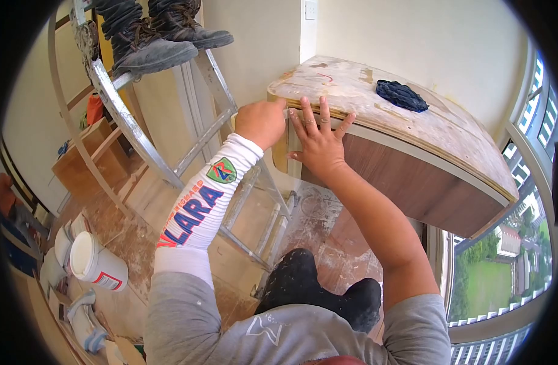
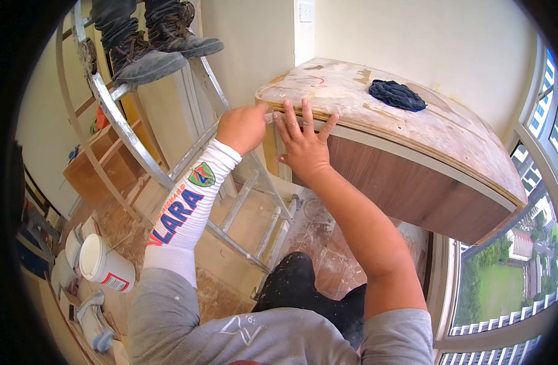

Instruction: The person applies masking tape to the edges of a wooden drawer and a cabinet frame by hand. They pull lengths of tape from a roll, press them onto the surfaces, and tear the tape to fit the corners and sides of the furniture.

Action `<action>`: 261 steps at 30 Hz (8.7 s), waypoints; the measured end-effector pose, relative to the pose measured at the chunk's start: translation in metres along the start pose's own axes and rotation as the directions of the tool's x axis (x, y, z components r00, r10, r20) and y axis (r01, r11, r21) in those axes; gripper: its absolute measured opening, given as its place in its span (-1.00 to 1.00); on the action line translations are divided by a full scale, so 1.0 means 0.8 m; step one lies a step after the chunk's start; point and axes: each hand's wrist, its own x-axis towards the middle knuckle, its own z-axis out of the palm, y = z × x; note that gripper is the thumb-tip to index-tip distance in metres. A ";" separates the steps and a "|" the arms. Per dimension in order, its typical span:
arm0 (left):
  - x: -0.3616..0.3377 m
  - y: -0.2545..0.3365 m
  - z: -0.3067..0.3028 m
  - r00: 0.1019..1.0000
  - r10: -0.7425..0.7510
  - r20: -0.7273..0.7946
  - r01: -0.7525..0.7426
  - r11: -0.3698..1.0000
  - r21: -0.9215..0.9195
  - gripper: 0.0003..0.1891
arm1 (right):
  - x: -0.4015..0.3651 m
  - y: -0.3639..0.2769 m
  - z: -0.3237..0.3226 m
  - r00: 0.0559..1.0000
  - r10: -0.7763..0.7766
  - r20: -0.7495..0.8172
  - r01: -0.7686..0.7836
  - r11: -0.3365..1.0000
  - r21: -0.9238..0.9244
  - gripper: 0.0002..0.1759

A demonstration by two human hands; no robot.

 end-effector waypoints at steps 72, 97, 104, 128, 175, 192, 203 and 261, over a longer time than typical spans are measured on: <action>-0.023 -0.035 0.070 0.975 -0.160 -0.156 -0.091 0.355 -0.931 -0.24 | -0.295 0.079 0.076 0.244 0.418 0.875 0.179 -0.906 0.383 -0.99; -0.124 -0.061 0.046 0.985 -0.055 -0.161 -0.170 -0.356 -0.919 -0.34 | -0.354 -0.003 -0.034 0.195 0.439 0.877 0.108 -0.898 0.426 -0.82; -0.139 -0.043 0.050 0.948 -0.283 -0.143 -0.181 -0.115 -0.977 -0.46 | -0.353 0.001 -0.087 0.449 0.016 0.893 -0.416 -0.881 0.225 -0.92; -0.123 -0.017 0.000 0.872 -0.482 0.086 0.009 -0.160 -0.987 -0.58 | 0.032 -0.065 -0.186 0.936 0.021 0.350 -0.209 0.835 0.508 -0.60; -0.125 -0.055 0.035 0.824 -0.362 0.436 0.524 0.194 -0.830 -0.59 | 0.032 -0.048 -0.168 0.948 -0.058 0.314 -0.134 0.821 0.556 -0.63; -0.249 0.009 0.020 0.893 -0.445 0.074 0.037 -0.091 -0.995 -0.58 | 0.039 -0.050 -0.150 0.925 0.059 0.376 -0.305 0.708 0.637 -0.62; -0.284 0.149 0.030 0.992 -0.093 -0.083 -0.105 -0.270 -0.957 -0.53 | -0.235 0.007 -0.202 0.917 0.260 0.302 -0.295 -0.064 0.953 -0.68; -0.155 0.586 0.033 0.573 0.817 -0.069 -0.350 0.168 -0.921 -0.62 | -0.559 0.257 -0.240 0.650 0.720 0.244 -0.610 0.303 0.732 -0.89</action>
